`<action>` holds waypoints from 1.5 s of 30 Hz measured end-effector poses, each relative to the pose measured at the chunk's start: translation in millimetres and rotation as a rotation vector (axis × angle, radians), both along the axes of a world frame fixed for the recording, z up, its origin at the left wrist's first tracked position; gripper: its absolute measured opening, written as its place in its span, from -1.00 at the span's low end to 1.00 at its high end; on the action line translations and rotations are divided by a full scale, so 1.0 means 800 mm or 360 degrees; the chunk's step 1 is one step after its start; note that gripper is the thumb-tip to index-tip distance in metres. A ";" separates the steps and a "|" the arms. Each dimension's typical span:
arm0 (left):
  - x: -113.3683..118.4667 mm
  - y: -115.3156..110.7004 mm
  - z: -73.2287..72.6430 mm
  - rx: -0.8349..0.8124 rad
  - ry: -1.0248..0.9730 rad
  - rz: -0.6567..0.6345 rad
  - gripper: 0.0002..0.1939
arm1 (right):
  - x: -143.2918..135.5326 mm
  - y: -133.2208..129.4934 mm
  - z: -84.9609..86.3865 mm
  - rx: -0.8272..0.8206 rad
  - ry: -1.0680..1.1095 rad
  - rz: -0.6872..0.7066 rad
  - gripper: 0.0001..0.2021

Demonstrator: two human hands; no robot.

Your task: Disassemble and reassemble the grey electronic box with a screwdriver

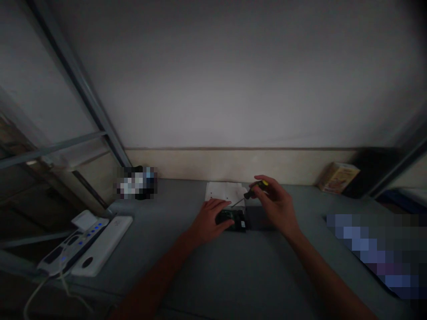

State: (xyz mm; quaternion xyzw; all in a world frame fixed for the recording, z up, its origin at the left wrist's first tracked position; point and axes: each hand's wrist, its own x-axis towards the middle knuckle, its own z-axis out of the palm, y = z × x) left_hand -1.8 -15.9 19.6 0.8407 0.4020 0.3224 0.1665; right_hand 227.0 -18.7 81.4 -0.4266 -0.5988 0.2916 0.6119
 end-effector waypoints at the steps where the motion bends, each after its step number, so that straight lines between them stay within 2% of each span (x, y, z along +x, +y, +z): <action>1: 0.003 -0.001 -0.001 0.0005 0.0032 -0.0004 -0.43 | 0.002 0.001 0.000 0.0002 -0.0035 -0.0035 -0.64; 6: 0.013 -0.003 -0.007 -0.0048 0.0127 -0.0083 -0.34 | 0.006 0.003 -0.004 0.0046 -0.0263 -0.0140 -0.64; 11: 0.015 -0.002 -0.009 -0.0100 0.0152 -0.0122 -0.29 | 0.004 0.003 -0.006 -0.0028 -0.0390 -0.0102 -0.64; 19: 0.015 0.003 -0.010 -0.0221 0.0094 -0.0145 -0.29 | 0.003 0.006 -0.014 0.0004 -0.0406 -0.0047 -0.66; 26: 0.015 0.003 -0.009 -0.0225 0.0047 -0.0187 -0.34 | 0.005 0.004 -0.012 -0.0024 -0.0400 -0.0045 -0.67; 39: 0.015 0.008 -0.019 -0.0261 -0.0068 -0.0085 -0.35 | 0.003 0.007 -0.015 -0.0045 -0.0366 -0.0035 -0.67; 45: 0.017 0.007 -0.010 -0.0364 0.0017 -0.0082 -0.33 | 0.003 0.006 -0.015 -0.0021 -0.0351 -0.0010 -0.68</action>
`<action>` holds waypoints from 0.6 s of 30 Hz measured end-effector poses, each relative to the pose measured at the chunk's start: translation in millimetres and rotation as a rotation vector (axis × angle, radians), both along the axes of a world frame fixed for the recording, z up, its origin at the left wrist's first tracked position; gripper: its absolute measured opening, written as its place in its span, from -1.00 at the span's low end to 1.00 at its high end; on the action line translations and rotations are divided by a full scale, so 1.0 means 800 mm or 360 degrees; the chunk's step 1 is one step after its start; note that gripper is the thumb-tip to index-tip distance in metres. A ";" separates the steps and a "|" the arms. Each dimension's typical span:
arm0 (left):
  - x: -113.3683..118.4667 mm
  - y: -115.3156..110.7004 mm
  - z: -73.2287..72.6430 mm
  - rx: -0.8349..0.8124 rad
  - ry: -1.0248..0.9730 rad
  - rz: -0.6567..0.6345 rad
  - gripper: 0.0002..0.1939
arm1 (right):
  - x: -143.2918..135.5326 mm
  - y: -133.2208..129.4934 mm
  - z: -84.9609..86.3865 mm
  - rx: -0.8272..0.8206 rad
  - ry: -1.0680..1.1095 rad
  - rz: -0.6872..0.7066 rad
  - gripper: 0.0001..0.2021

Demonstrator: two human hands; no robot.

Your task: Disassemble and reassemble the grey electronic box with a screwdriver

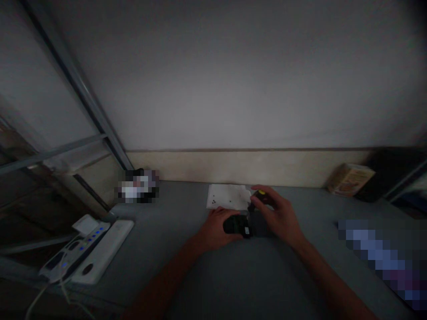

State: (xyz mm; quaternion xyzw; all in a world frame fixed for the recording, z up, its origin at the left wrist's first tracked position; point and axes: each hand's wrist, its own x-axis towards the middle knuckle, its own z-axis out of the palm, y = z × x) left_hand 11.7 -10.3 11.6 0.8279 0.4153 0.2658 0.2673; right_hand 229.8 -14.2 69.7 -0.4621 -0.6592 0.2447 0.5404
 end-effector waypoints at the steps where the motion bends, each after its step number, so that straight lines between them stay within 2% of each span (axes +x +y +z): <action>1: 0.000 0.000 0.001 -0.0009 0.0015 -0.0004 -0.32 | 0.000 0.000 -0.001 -0.0001 0.0001 0.0007 -0.68; 13: 0.001 0.001 -0.003 0.0089 0.0009 -0.0017 -0.36 | -0.005 0.001 -0.005 -0.0053 0.0014 0.0041 -0.68; 18: 0.002 0.000 -0.002 0.0115 0.0063 -0.0018 -0.38 | -0.007 0.002 -0.007 -0.0085 0.0035 0.0144 -0.69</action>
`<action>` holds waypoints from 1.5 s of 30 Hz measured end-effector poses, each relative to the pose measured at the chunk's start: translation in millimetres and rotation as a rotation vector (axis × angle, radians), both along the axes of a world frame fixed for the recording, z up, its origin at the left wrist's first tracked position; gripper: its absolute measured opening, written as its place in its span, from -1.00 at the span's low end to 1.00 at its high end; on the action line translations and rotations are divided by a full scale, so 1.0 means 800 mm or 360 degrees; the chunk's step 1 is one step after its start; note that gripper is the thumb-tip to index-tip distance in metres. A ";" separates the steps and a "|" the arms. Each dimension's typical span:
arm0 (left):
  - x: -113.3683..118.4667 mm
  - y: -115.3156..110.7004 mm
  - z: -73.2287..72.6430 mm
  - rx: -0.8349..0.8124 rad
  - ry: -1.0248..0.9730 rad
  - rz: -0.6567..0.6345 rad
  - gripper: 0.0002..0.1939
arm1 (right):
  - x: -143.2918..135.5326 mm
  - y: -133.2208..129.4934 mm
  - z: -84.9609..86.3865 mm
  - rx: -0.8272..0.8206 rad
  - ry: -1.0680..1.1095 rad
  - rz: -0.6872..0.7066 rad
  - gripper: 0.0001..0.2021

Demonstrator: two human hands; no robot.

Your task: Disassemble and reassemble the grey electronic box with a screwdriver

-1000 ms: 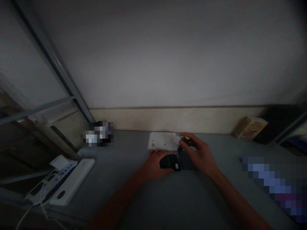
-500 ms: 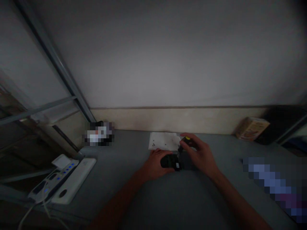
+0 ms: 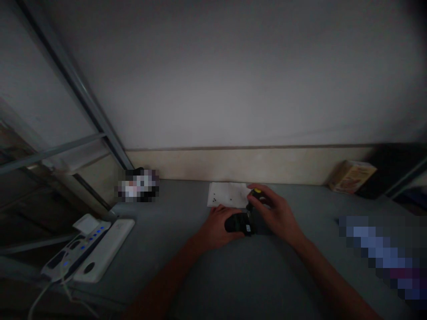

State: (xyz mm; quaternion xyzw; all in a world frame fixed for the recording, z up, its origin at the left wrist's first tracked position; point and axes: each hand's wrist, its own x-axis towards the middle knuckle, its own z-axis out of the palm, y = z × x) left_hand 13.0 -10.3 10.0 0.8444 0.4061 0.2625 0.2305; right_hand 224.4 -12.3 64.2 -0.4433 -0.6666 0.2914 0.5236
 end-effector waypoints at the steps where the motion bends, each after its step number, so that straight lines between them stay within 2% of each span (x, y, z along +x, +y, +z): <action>1: 0.000 0.000 0.000 0.0004 0.0006 0.0004 -0.38 | -0.001 0.000 0.000 -0.0005 0.0001 0.0028 -0.69; 5: 0.001 -0.001 0.000 0.0021 0.0025 -0.0001 -0.38 | -0.009 0.002 -0.002 0.0018 0.0052 0.0113 -0.79; 8: 0.001 -0.002 0.002 0.0054 0.0049 0.0000 -0.41 | -0.020 0.004 -0.003 0.0064 0.0262 0.0218 -0.84; 14: 0.002 -0.008 0.007 0.0186 0.0098 -0.0060 -0.62 | -0.035 0.010 -0.011 -0.0114 0.0693 0.0230 -0.76; 20: 0.004 -0.009 0.001 0.0270 0.0154 -0.0055 -0.72 | -0.035 0.015 -0.016 -0.0278 0.1174 0.0463 -0.68; 24: 0.003 -0.007 -0.001 0.0264 0.0149 -0.0063 -0.71 | -0.028 0.012 -0.011 -0.0317 0.1227 0.0496 -0.80; 28: 0.004 -0.008 0.002 0.0258 0.0149 -0.0062 -0.68 | -0.027 0.012 -0.009 -0.0265 0.1194 0.0401 -0.71; 30: 0.004 -0.009 0.005 0.0243 0.0155 -0.0055 -0.68 | -0.029 0.013 -0.009 -0.0211 0.1125 0.0342 -0.76; 34: 0.006 -0.010 0.008 0.0208 0.0157 -0.0035 -0.66 | -0.032 0.013 -0.007 -0.0289 0.1090 0.0411 -0.64; 38: 0.006 -0.009 0.009 0.0188 0.0156 -0.0006 -0.63 | -0.029 0.010 -0.006 -0.0287 0.1076 0.0441 -0.74; 42: 0.005 -0.009 0.008 0.0213 0.0168 -0.0026 -0.67 | -0.030 0.010 -0.008 -0.0260 0.1097 0.0415 -0.70; 45: 0.004 -0.008 0.004 0.0221 0.0135 -0.0039 -0.71 | -0.034 0.012 -0.008 -0.0212 0.1038 0.0379 -0.77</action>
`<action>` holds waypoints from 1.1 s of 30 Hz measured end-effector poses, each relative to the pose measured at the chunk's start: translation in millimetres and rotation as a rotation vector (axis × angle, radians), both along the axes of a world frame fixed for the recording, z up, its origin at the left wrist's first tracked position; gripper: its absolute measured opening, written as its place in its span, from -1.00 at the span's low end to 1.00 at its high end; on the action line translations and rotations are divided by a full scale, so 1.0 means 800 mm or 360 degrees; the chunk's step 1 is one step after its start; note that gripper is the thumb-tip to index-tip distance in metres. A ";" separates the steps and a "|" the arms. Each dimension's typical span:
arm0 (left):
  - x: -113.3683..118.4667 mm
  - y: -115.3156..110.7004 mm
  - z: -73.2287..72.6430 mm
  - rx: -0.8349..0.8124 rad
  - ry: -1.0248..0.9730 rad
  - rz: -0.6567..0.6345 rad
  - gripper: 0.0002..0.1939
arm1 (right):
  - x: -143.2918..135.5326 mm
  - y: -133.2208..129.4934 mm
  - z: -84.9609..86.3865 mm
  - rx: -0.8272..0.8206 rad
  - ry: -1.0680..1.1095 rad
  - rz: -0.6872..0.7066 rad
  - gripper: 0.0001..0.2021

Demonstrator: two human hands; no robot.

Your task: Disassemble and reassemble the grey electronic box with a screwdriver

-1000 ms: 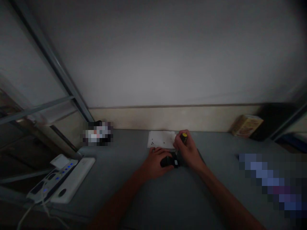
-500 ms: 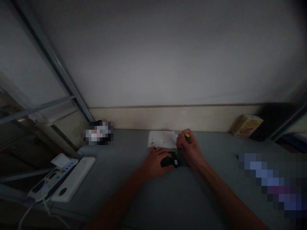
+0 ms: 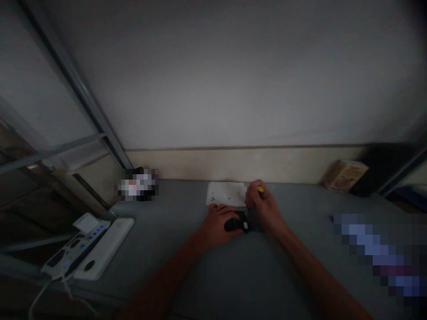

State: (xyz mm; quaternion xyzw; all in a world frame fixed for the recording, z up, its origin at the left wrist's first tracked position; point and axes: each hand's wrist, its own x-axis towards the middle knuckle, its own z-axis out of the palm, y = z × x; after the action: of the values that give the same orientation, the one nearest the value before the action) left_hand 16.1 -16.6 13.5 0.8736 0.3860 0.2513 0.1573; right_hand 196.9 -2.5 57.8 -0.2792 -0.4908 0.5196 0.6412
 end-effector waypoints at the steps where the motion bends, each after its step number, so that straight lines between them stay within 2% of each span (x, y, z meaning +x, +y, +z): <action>1: 0.000 0.000 -0.001 0.0002 -0.0010 0.0002 -0.71 | -0.001 0.000 0.001 -0.0005 -0.0009 0.0023 -0.73; 4: 0.001 0.001 -0.003 0.0005 -0.0017 0.0012 -0.70 | -0.002 -0.002 0.004 -0.0041 -0.0036 0.0120 -0.64; 8: 0.001 0.000 0.000 -0.0004 0.0006 0.0015 -0.69 | 0.002 -0.005 0.003 -0.0080 0.0004 0.0158 -0.78; 13: 0.001 -0.001 0.003 -0.0014 0.0004 0.0008 -0.68 | 0.002 -0.002 0.001 -0.0047 0.0089 0.0047 -0.76; 18: 0.002 0.000 0.001 -0.0016 0.0001 0.0006 -0.69 | 0.004 0.002 0.009 -0.0165 0.0109 0.0135 -0.64; 26: 0.000 0.000 0.001 -0.0017 0.0001 0.0004 -0.68 | 0.006 0.001 0.002 -0.0138 0.0218 -0.0002 -0.71; 28: 0.000 0.000 0.001 -0.0032 0.0017 0.0004 -0.68 | 0.005 0.002 0.003 -0.0127 0.0190 0.0013 -0.72; 31: 0.000 0.000 0.001 -0.0039 0.0008 0.0002 -0.69 | 0.006 0.004 0.007 -0.0179 0.0142 0.0107 -0.63; 33: 0.000 0.000 0.000 -0.0024 -0.0014 -0.0001 -0.70 | 0.008 0.004 0.008 -0.0175 0.0097 0.0098 -0.66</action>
State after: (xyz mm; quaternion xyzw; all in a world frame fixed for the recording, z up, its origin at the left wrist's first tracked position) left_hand 16.3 -16.3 13.4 0.8714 0.3870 0.2521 0.1657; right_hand 203.5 0.7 63.8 -0.2828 -0.4501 0.5736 0.6232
